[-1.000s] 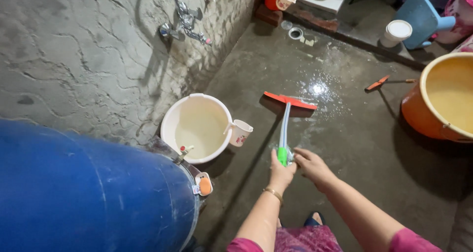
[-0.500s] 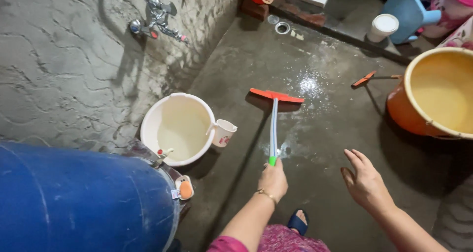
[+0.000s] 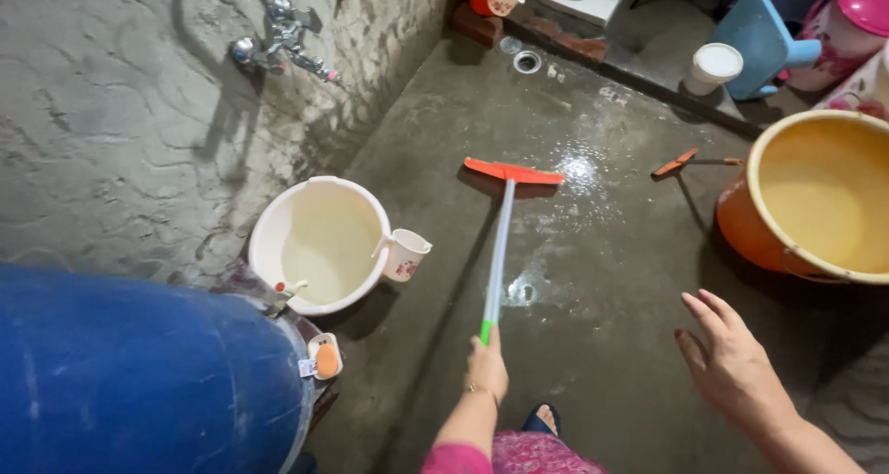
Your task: The person uses a squeegee to push water across a bathroom floor toward a drain, moving buckets and containers to reach different areas. They then use a hose to spray down the floor and walls before squeegeeing the remaining water into the drain.
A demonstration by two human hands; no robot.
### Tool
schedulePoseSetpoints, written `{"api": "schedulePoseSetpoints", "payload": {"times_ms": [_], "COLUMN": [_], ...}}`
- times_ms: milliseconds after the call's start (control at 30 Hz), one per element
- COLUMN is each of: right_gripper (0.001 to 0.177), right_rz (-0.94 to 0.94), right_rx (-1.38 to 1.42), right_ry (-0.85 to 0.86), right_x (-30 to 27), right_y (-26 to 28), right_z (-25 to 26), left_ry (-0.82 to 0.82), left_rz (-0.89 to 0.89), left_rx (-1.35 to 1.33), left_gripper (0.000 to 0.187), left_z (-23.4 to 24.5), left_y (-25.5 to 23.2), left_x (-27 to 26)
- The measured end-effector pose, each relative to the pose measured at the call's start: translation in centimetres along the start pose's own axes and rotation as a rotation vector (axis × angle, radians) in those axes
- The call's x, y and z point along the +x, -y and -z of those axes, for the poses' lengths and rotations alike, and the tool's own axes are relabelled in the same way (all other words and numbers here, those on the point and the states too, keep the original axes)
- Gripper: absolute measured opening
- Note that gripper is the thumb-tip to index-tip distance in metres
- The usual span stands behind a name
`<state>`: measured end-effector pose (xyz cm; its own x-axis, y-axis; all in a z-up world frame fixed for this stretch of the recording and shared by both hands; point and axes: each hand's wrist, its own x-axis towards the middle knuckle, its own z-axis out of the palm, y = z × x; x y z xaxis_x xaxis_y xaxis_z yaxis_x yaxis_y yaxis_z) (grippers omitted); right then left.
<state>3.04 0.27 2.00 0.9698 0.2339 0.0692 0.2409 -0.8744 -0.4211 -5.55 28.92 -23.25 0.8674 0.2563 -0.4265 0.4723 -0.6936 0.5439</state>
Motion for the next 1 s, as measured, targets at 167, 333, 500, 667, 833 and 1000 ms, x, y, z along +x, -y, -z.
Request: {"api": "schedulePoseSetpoints", "payload": {"times_ms": [167,333,500,667,833,1000], "right_gripper": [0.053,0.053,0.053,0.052,0.055,0.058], "right_rz": [0.108,0.141,0.103,0.045,0.059,0.075], "right_rx": [0.004,0.038,0.054,0.02,-0.109,-0.315], "right_ry": [-0.095,-0.136,-0.117,-0.085,-0.148,-0.214], "right_x": [0.6,0.1,1.4,5.1,9.9,14.4], "right_y": [0.0,0.9,1.8,3.0,6.6,12.5], "right_z": [2.8,4.9,3.2,0.1,-1.3,-0.9], "left_ry": [-0.071,-0.159,0.017,-0.023,-0.047,-0.068], "left_rz": [-0.001,-0.058,0.092,0.152,0.009,0.267], "left_rx": [0.005,0.042,0.107,-0.008,0.084,-0.327], "left_gripper": [0.054,0.05,0.062,0.047,0.053,0.044], "left_z": [5.1,8.6,9.9,10.9,17.0,19.0], "left_y": [-2.9,-3.7,-4.3,-6.1,-8.1,-3.7], "left_x": [5.8,-0.2,-1.3,8.5,15.7,17.8]}}
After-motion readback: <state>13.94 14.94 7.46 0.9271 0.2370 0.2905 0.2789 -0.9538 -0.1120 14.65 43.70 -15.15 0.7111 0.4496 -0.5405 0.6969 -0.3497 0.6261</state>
